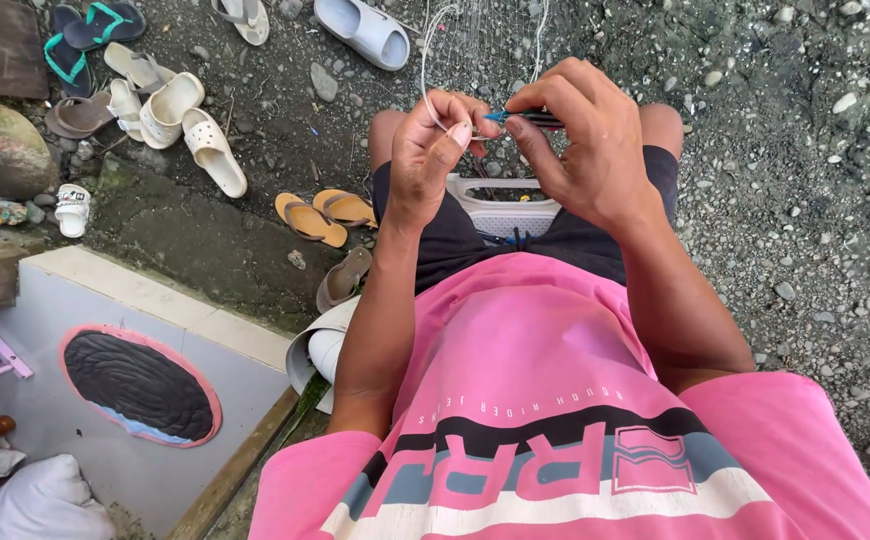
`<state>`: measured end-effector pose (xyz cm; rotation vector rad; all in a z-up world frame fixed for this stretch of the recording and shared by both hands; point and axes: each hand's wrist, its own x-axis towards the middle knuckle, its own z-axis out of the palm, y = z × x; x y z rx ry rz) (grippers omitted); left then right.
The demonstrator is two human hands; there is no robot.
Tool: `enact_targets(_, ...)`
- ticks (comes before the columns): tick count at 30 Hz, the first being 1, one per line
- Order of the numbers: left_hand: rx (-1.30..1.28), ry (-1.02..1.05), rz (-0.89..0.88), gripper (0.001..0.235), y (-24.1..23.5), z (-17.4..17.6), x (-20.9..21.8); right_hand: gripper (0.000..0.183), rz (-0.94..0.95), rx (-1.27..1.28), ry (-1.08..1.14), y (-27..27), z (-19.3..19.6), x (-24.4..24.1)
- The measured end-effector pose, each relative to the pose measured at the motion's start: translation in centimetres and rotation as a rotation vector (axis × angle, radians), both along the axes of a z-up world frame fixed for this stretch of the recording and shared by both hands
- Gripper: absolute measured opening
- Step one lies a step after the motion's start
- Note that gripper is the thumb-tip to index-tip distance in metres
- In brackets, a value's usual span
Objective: Repairing a fishing net by meticulously knotting and threading thin translucent line using a small hand tool while sitting outdoors.
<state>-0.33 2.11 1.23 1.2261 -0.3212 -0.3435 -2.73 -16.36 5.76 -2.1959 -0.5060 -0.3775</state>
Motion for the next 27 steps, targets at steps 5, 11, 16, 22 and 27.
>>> enact_targets(5, 0.009, 0.031, -0.014, 0.014, -0.1, -0.6, 0.1, 0.013, 0.037, 0.25, 0.089, 0.9, -0.3, 0.2)
enact_targets(11, -0.011, -0.013, -0.038, 0.015, -0.9, -0.3, 0.4, 0.03, -0.025, 0.404, -0.04, 2.4, -1.5, -0.1)
enact_targets(16, -0.022, -0.073, -0.096, 0.027, -1.3, 0.7, 0.9, 0.041, -0.088, 0.285, -0.133, 3.0, -1.1, 0.4)
enact_targets(22, 0.047, -0.059, -0.057, 0.022, -1.7, 1.8, 1.5, 0.023, -0.188, 0.36, -0.036, 2.5, 1.0, 0.3)
enact_targets(27, -0.029, -0.05, -0.085, 0.022, -2.5, 2.2, 1.6, 0.027, -0.223, 0.525, -0.119, 0.7, 3.0, -0.3)
